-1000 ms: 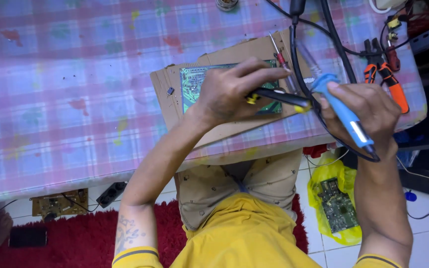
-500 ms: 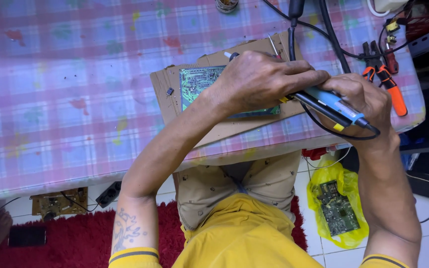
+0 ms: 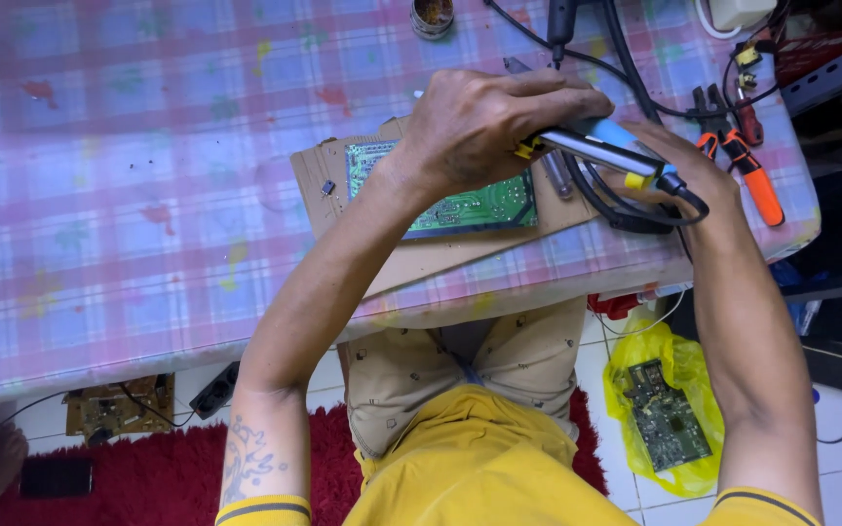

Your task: Soldering and desoldering components on a printed circuit board using a soldering iron and a desoldering pump.

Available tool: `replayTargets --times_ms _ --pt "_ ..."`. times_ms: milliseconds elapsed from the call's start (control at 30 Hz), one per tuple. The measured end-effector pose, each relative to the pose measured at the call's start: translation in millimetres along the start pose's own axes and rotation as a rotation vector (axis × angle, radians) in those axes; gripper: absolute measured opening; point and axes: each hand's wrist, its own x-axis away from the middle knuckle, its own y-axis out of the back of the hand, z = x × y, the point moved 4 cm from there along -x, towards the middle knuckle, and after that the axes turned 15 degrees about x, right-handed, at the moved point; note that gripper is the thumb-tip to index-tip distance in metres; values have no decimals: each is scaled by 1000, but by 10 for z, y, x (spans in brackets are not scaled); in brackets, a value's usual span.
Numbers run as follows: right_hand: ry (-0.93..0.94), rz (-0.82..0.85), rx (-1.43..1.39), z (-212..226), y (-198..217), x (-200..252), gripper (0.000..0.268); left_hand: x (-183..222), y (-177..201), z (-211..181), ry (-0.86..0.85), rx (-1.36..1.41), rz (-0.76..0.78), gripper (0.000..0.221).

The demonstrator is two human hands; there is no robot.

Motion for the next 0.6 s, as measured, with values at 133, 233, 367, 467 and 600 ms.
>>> replayTargets --times_ms 133,233,367,467,600 --pt "164 -60 -104 -527 -527 -347 85 112 34 44 15 -32 22 61" --pt "-201 81 -268 -56 -17 -51 48 146 48 59 15 -59 22 60" --pt "-346 106 -509 207 268 129 35 162 36 55 32 -58 31 62" --pt "-50 -134 -431 -381 -286 -421 26 174 -2 68 18 -82 24 61" --pt "78 -543 -644 -427 -591 -708 22 230 -65 81 40 -33 21 64"
